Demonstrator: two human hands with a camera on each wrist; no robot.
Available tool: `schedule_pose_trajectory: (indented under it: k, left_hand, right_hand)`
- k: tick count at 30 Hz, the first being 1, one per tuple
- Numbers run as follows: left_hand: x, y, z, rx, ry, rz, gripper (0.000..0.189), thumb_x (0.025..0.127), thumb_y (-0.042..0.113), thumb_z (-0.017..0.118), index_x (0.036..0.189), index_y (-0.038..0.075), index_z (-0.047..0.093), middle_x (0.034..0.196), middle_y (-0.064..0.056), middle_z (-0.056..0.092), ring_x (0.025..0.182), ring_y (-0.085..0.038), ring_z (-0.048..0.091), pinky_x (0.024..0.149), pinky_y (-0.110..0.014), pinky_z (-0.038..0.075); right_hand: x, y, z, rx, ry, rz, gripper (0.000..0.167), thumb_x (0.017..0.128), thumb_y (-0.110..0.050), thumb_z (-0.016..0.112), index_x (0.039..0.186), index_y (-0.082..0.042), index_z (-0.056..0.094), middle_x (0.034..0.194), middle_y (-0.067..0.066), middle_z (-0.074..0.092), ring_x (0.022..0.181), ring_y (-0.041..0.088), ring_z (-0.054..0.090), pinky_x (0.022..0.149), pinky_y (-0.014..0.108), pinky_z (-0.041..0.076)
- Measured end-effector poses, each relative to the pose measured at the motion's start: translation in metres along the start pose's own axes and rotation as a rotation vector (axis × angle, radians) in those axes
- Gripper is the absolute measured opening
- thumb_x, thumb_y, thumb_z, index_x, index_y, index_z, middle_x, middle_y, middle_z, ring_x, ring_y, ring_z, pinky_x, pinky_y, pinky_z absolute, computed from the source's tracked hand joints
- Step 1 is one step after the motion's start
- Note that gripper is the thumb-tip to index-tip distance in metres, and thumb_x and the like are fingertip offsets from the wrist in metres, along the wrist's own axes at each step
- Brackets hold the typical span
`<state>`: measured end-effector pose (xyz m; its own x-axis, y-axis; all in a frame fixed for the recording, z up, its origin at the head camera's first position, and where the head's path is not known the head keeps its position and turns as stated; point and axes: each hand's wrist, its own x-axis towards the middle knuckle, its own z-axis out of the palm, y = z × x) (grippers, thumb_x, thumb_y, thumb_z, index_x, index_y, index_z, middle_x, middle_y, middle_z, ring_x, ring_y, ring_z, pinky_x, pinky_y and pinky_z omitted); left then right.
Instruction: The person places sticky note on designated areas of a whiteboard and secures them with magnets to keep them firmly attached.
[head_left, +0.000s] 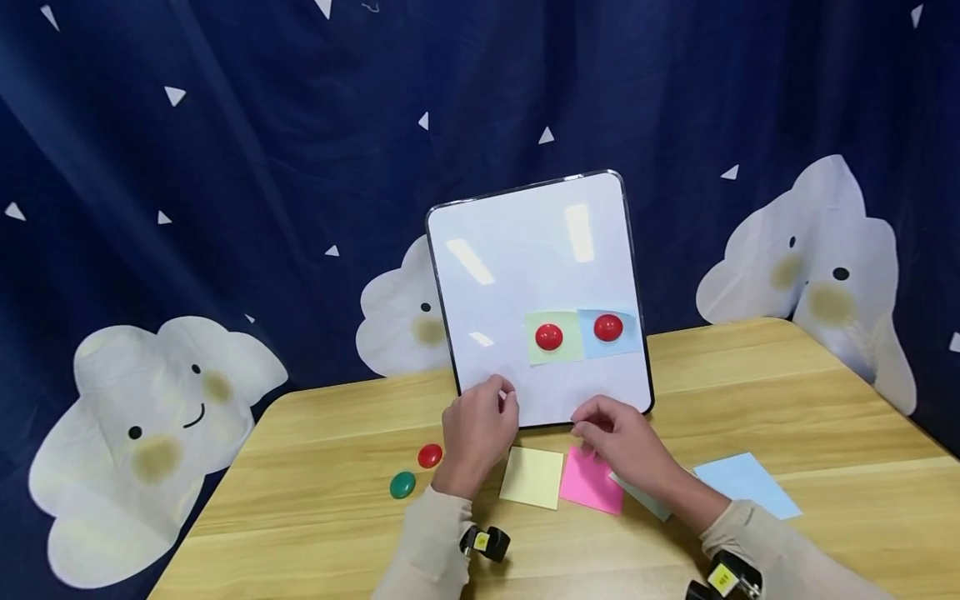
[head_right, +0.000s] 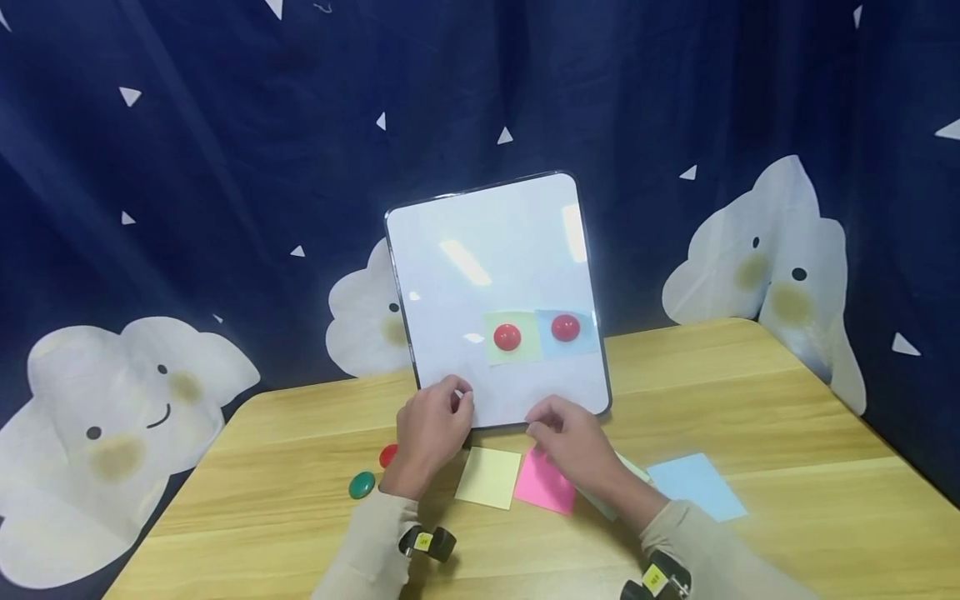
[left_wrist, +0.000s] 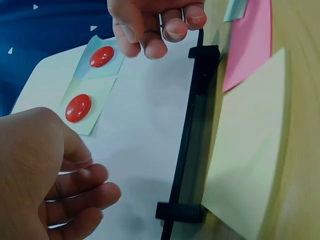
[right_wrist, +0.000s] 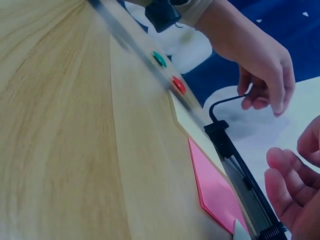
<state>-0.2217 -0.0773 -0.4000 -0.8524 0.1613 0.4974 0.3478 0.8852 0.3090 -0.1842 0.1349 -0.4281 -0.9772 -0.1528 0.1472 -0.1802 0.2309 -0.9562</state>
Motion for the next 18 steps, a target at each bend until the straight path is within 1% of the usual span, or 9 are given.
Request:
schedule_pose_trajectory:
  k: [4,8,11,13,18]
  left_hand:
    - [-0.006,-0.006,-0.002,0.016,-0.067,0.014,0.015,0.096,0.023,0.060,0.089,0.016,0.070,0.064,0.009,0.055,0.052,-0.009,0.047,0.045,-0.025,0.039]
    - [-0.014,-0.010,-0.005,0.026,-0.136,0.044,0.015,0.097,0.025,0.061,0.089,0.017,0.071,0.062,0.011,0.052,0.052,-0.008,0.046,0.046,-0.025,0.039]
    - [-0.020,-0.010,-0.008,0.035,-0.153,0.064,0.015,0.097,0.026,0.062,0.088,0.017,0.071,0.060,0.012,0.050,0.051,-0.008,0.045,0.045,-0.025,0.038]
    - [-0.024,-0.012,-0.008,0.040,-0.156,0.081,0.014,0.096,0.025,0.063,0.088,0.018,0.072,0.060,0.012,0.050,0.051,-0.007,0.045,0.045,-0.025,0.038]
    - [-0.032,-0.012,-0.008,0.046,-0.182,0.126,0.013,0.096,0.024,0.064,0.087,0.018,0.072,0.067,0.012,0.057,0.055,-0.006,0.048,0.047,-0.024,0.039]
  right_hand:
    - [0.000,-0.001,0.000,-0.015,-0.030,-0.006,0.007,0.096,-0.004,0.062,0.101,0.001,0.064,0.085,0.016,0.063,0.073,0.031,0.064,0.063,0.035,0.054]
    - [0.001,-0.005,-0.003,-0.054,-0.064,-0.001,0.006,0.096,-0.004,0.062,0.101,0.000,0.064,0.085,0.016,0.063,0.074,0.032,0.064,0.061,0.036,0.054]
    - [0.001,-0.006,-0.004,-0.088,-0.082,0.008,0.005,0.096,-0.005,0.063,0.100,-0.002,0.065,0.084,0.015,0.063,0.073,0.031,0.062,0.059,0.036,0.054]
    - [0.002,-0.006,-0.004,-0.114,-0.097,0.000,0.005,0.096,-0.005,0.064,0.099,-0.003,0.066,0.083,0.013,0.063,0.073,0.030,0.062,0.059,0.034,0.053]
    - [0.002,-0.002,-0.007,-0.237,-0.157,-0.095,0.004,0.093,-0.004,0.066,0.096,-0.006,0.067,0.083,0.003,0.062,0.076,0.023,0.058,0.064,0.028,0.051]
